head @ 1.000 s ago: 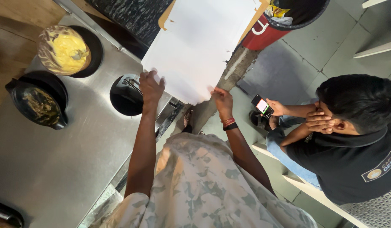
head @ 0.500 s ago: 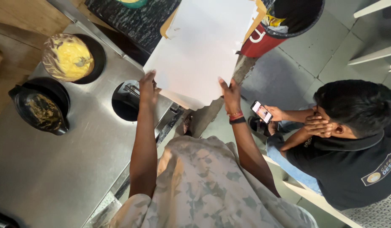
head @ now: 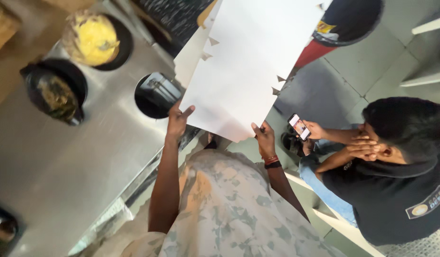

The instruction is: The person assembles flat-packed pizza boxes by folding the flaps and tucking tabs into slots to form the box shape. They handle multiple boxes one at a time on a stainless steel countertop.

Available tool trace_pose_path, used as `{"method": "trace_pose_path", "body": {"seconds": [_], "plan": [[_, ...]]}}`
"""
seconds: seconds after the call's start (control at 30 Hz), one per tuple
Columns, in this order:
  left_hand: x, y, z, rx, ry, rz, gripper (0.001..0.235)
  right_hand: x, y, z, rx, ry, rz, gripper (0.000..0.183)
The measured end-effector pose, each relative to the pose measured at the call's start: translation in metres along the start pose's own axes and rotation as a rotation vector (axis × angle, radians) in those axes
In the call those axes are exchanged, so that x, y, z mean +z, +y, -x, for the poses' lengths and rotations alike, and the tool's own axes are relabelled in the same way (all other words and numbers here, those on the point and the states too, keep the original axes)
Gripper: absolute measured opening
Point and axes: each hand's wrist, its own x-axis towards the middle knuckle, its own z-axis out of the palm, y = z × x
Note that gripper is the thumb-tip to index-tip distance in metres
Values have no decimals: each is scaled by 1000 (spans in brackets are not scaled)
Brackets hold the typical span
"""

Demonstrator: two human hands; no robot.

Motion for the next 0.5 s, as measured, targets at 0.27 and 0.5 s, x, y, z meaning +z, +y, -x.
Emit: {"method": "trace_pose_path", "body": {"seconds": [0.27, 0.5], "plan": [[-51, -17, 135, 426, 151, 173, 18, 22, 6, 4, 165, -330, -531, 55], [-107, 94, 289, 654, 41, -99, 23, 63, -1, 31, 194, -530, -893, 58]]}}
